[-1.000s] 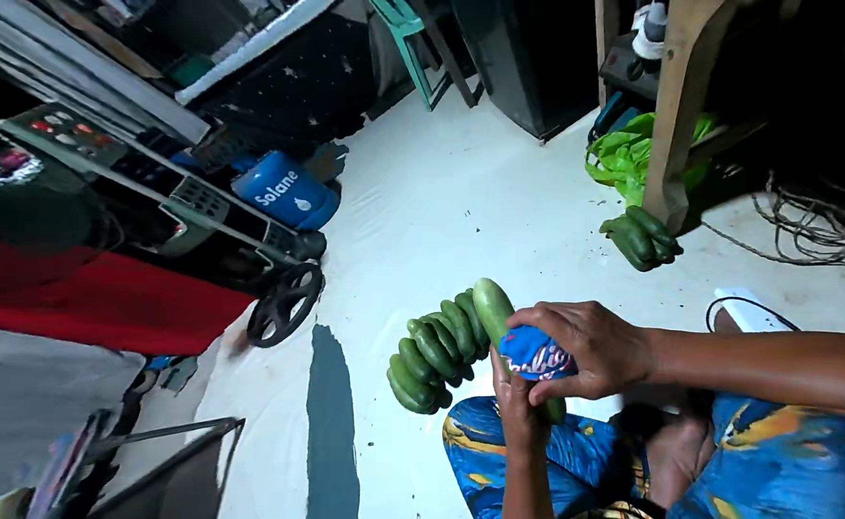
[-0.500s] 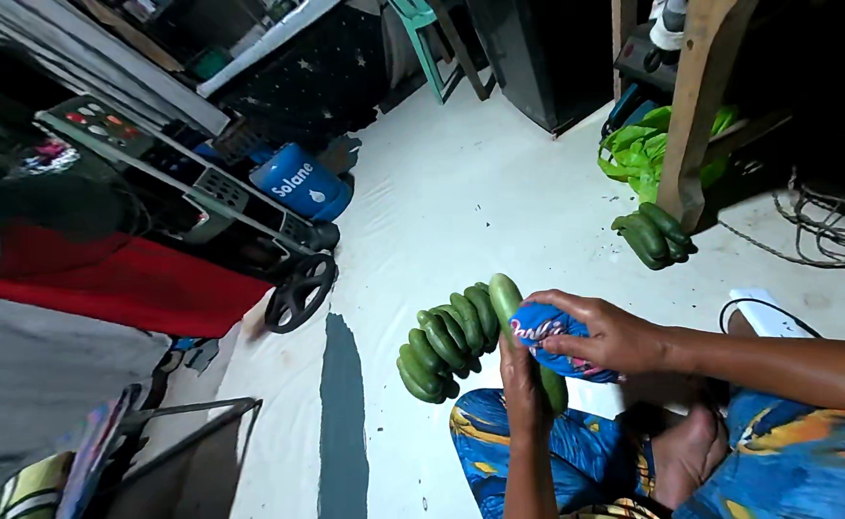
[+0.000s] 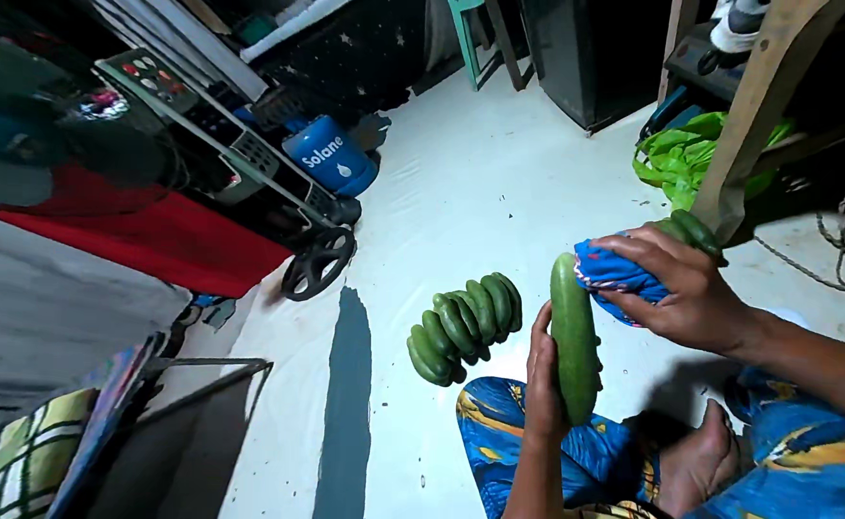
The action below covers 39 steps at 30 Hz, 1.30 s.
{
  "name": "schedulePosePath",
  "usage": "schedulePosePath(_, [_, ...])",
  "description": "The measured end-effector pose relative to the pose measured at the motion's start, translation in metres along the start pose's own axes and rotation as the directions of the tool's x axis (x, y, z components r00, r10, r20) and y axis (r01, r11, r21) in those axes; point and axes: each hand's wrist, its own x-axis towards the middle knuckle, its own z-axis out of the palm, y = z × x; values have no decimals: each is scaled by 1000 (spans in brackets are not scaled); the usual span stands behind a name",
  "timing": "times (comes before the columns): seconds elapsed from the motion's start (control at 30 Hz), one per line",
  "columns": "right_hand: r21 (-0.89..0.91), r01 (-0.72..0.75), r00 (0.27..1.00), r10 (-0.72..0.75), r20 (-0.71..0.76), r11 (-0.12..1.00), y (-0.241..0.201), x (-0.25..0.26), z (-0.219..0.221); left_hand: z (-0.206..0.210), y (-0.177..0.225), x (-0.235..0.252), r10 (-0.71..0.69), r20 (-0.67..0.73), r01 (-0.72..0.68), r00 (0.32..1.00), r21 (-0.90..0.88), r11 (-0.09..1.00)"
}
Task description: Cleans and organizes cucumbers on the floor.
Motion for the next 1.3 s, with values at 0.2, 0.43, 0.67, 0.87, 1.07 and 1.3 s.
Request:
schedulePosePath(0.2, [21, 392, 882, -382, 275, 920, -18, -12, 20, -1, 9, 2, 7, -279, 13, 960, 71, 997])
schedulePosePath(0.43, [73, 224, 949, -234, 210, 972, -3, -1, 14, -11, 8, 3, -3, -65, 12, 998, 142, 990])
schedulePosePath(0.67, [-169, 104, 994, -98, 44, 980, -9, 8, -7, -14, 14, 2, -58, 122, 48, 991, 86, 995])
schedulePosePath(0.87, [23, 404, 866, -390, 314, 915, -26, -6, 19, -10, 11, 0, 116, -65, -93, 991, 283, 955])
schedulePosePath(1.07, [67, 220, 927, -230, 297, 973, -10, -1, 16, -14, 8, 2, 34, -43, -18, 999, 320, 947])
schedulePosePath(1.3, [-112, -102, 994, 106, 26, 988, 9, 9, -10, -25, -2, 9, -158, 221, 200, 962, -181, 963])
